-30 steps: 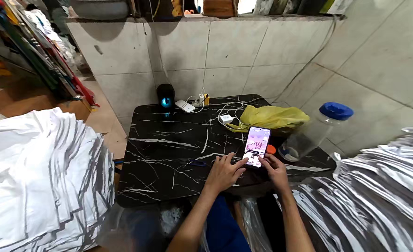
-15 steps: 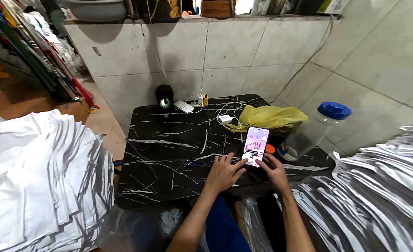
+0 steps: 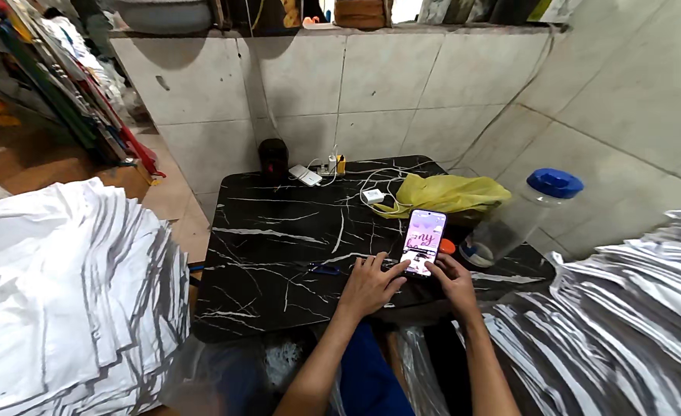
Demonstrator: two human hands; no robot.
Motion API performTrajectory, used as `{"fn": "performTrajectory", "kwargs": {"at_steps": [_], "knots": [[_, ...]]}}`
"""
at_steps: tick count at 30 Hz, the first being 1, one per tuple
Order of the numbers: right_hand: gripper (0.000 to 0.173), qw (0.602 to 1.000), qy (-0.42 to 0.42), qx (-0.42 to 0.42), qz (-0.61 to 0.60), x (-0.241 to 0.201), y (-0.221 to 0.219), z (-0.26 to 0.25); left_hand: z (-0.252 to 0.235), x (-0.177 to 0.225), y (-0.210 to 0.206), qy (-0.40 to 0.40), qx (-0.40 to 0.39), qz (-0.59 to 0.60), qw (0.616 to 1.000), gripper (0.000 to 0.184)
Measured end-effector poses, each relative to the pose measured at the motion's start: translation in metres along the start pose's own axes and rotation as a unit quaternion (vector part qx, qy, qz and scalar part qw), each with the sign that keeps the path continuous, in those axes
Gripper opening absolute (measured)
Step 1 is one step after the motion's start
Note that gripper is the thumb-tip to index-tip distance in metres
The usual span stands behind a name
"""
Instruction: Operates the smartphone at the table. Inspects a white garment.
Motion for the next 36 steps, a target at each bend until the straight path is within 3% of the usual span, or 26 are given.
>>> {"fn": "performTrajectory", "kwargs": {"at_steps": [11,36], "knots": [[0.021,0.999,-0.012,0.031,0.021,-0.0013,-0.0004,-0.0028,0.0018,0.0003,0.0026,-0.003,0.004,0.010,1.000,0.039],[0.024,0.998,-0.013,0.068,0.014,0.0016,-0.0013,-0.0067,0.0029,-0.0010,0.0057,0.003,0.015,0.032,0.999,0.040]]}}
Point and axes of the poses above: each hand's wrist, its own z-axis away from the middle knuckle, its own y-axis out of the back of the hand, x = y × z, the point moved 6 cm from there along -z, towards the middle knuckle, and after that the axes turned 2 degrees about -x, right-handed, at the moved point
